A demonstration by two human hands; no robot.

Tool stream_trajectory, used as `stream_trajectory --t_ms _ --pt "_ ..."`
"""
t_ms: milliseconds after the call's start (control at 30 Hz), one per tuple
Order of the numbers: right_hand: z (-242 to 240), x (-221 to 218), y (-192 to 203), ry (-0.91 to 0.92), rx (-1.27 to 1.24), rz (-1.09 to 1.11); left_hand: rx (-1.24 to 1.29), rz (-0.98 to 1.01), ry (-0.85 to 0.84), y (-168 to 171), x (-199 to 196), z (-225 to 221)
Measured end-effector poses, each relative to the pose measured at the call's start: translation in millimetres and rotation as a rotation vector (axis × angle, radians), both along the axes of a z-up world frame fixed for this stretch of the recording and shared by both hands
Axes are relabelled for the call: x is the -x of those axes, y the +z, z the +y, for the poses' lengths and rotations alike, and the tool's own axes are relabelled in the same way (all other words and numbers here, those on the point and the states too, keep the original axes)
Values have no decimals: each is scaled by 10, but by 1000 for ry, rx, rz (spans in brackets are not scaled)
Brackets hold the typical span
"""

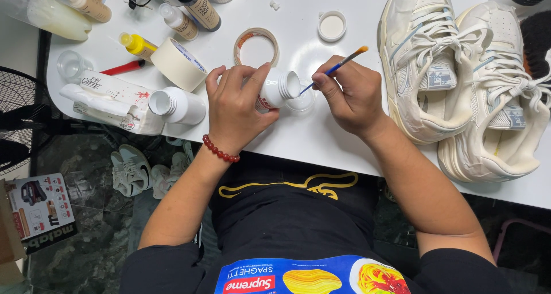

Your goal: The person sits at a white work table with a pair of white sneakers beside them. They hold a small clear cup, pour white liquid from a bottle into it, and stir the mixture with a paintbrush, repeatedly dipping the brush into the bottle and stirring the cup's contents.

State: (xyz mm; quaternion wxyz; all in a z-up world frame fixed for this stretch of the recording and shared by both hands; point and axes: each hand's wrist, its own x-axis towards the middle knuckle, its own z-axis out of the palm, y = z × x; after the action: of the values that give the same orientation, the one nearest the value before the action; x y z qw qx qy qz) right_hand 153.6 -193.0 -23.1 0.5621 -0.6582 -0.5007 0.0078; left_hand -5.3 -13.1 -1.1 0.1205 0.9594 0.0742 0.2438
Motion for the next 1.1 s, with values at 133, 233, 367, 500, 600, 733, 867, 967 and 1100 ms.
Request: stream_trajectory --t_ms 133,233,367,500,600,733,867,967,1100 --pt "-8 -8 8 21 3 20 -42 0 20 -6 -1 -1" --pt "-11 -45 -50 21 -17 34 -54 -26 41 -11 4 22" --pt "27 -42 -37 -22 21 5 -8 -53 57 33 6 43" --pt "59 -28 -64 -30 103 -5 144 -86 115 63 21 50" --pt "86 -15 -58 -10 136 -22 312 -116 144 61 36 91" --pt "114 3 -97 1 155 -49 486 -211 191 37 10 247" --pt "126 21 -54 3 183 -65 491 -317 245 99 -140 436" --pt "127 32 -79 -14 187 -70 468 -425 289 77 -268 542" --pt "99 4 -78 -54 142 -57 467 -492 339 -43 -532 645"
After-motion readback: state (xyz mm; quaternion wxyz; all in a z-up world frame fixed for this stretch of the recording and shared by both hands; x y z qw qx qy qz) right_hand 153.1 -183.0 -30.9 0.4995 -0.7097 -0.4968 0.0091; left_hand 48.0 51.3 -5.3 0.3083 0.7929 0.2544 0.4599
